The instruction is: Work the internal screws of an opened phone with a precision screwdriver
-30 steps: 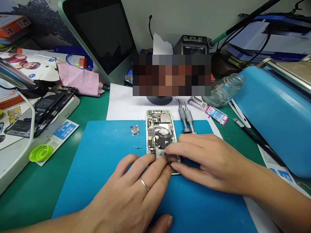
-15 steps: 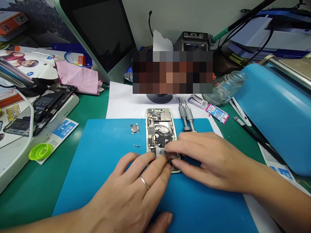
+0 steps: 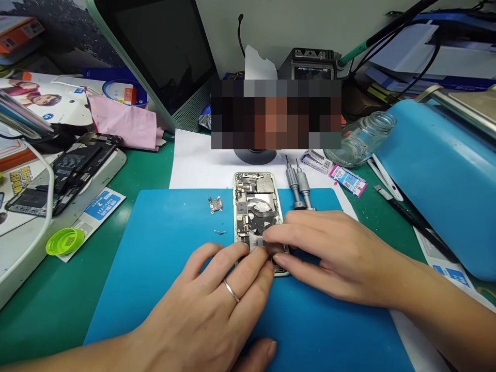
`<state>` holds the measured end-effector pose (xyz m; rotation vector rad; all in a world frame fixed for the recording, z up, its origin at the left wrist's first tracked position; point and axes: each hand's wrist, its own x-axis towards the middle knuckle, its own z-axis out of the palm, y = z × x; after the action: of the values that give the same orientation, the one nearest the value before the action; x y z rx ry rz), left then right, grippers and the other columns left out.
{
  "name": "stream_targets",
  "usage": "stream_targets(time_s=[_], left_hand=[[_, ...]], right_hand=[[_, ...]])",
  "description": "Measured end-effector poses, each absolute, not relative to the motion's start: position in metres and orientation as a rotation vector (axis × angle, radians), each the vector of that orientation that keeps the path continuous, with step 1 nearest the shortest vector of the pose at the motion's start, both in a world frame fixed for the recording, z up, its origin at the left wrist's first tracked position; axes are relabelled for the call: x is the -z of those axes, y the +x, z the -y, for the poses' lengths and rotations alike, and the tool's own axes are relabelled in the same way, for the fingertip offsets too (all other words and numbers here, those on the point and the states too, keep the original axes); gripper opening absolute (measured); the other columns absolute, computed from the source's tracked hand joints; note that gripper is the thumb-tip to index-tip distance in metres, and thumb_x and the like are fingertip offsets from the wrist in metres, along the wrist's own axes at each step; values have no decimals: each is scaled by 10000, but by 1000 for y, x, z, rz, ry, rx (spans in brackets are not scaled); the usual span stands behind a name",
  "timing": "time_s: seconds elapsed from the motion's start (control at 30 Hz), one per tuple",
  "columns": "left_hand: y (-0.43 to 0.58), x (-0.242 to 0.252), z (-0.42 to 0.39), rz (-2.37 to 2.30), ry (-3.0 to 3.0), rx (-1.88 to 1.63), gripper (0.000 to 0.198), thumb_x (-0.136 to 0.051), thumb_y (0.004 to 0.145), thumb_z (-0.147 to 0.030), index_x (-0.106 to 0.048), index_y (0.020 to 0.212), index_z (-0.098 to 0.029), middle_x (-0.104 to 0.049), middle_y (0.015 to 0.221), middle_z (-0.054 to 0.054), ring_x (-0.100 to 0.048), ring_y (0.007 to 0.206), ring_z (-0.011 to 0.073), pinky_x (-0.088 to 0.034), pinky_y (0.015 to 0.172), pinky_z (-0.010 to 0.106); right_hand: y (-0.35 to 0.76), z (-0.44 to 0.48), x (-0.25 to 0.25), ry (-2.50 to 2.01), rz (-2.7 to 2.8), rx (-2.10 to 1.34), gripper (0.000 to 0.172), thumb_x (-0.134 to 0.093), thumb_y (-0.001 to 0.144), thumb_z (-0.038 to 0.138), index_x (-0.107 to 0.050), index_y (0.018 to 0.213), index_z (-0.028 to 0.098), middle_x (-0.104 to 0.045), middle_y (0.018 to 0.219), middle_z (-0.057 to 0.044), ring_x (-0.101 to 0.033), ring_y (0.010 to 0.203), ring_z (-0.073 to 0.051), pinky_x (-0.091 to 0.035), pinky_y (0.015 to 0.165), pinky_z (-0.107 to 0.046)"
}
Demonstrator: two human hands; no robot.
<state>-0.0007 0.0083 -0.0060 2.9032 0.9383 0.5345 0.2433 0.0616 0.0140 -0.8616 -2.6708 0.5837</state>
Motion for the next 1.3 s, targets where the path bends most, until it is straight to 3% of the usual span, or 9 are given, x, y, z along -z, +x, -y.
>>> stream_targets(time_s=[0.43,0.6,0.87,1.3], left_hand=[[-1,9,-7,-958,2886,-534,504,-505,998,-519,-631,1335,-167,-652,1387,19,-515,1218,255,-329,995,416],[0,8,-9,-951,2893,-551,513,-534,981,-537,-635,1331,-176,-662,1373,9,-522,1207,249,-334,988,406],[0,6,-10,-927,2921,-549,505,-528,985,-539,-652,1307,-170,-686,1333,16,-539,1178,254,-336,972,409],[1,12,-6,-984,2848,-594,515,-580,952,-554,-640,1310,-188,-677,1349,3,-534,1209,241,-338,1002,401]], right_hand=[[243,-63,-13,-850,2664,-572,173,-555,994,224,-614,1156,215,-654,906,-29,-595,764,-148,-405,647,-269],[243,-62,-11,-796,2653,-604,231,-557,990,183,-597,1215,220,-663,1006,-42,-627,848,-145,-440,678,-260],[243,-61,-8,-725,2630,-617,239,-563,988,159,-594,1223,195,-702,992,-41,-644,872,-144,-475,718,-260],[242,-61,-11,-707,2636,-621,210,-572,987,153,-603,1192,189,-703,1008,-4,-634,883,-110,-455,745,-227]])
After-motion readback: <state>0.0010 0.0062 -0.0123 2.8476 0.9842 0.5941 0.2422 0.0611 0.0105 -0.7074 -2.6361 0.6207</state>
